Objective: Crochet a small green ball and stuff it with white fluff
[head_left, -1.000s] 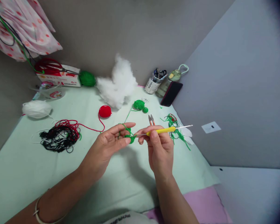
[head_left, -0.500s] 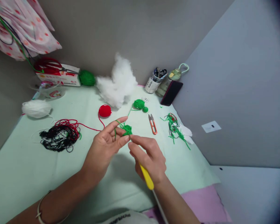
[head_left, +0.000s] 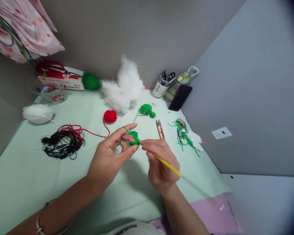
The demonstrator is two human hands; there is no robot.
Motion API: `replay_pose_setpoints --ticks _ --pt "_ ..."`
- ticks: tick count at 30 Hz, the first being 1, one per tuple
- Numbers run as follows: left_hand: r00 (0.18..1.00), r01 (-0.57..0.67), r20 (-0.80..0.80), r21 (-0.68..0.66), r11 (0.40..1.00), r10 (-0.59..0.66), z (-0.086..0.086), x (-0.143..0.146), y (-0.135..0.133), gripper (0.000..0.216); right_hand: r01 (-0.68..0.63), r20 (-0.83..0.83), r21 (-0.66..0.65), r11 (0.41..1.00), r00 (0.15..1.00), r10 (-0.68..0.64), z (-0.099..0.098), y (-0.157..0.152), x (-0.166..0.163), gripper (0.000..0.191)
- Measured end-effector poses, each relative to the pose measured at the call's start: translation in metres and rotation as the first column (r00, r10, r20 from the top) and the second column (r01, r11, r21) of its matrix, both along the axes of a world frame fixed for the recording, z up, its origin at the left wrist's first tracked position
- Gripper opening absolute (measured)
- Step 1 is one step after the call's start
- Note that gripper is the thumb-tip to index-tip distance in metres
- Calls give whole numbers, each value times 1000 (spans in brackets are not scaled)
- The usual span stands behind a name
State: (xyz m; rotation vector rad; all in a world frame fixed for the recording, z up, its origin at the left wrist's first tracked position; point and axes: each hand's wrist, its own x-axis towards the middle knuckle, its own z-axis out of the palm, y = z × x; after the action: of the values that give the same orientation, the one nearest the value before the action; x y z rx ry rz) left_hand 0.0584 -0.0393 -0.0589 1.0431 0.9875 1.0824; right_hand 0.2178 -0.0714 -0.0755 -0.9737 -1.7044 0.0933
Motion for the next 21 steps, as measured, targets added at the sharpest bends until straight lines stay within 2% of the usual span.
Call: replay_pose_setpoints --ticks 2,4,6,7,9,11,12,15,21 --pt "992 47 119 -99 994 -35 -1 1 0 50 65 152 101 993 985 -79 -5 0 -2 37" --pt "955 154 284 -227 962 -86 -2 1 2 49 109 246 188 976 957 -155 -8 0 -2 40" --pt "897 260 429 -317 912 -106 -2 1 6 43 109 234 175 978 961 -149 -7 0 -2 39" --pt "878 281 469 -338 898 -98 -2 0 8 40 105 157 129 986 980 -125 -5 0 -1 36" --pt "869 268 490 -339 902 -74 -2 -2 12 36 78 -123 -3 997 989 -78 1 1 0 29" --pt "876 249 475 -298 922 -83 0 -4 14 34 -3 -406 -136 991 912 -53 7 2 0 22" --pt "877 256 468 -271 928 -105 0 -4 14 34 -65 -491 -189 980 871 -37 8 3 0 20" --pt "873 292 456 -209 933 -172 0 -3 12 32 -219 -568 -280 935 823 23 8 7 -2 18" --pt "912 283 358 -197 939 -200 -4 -1 9 34 -268 -624 -342 901 781 -5 1 13 0 21"
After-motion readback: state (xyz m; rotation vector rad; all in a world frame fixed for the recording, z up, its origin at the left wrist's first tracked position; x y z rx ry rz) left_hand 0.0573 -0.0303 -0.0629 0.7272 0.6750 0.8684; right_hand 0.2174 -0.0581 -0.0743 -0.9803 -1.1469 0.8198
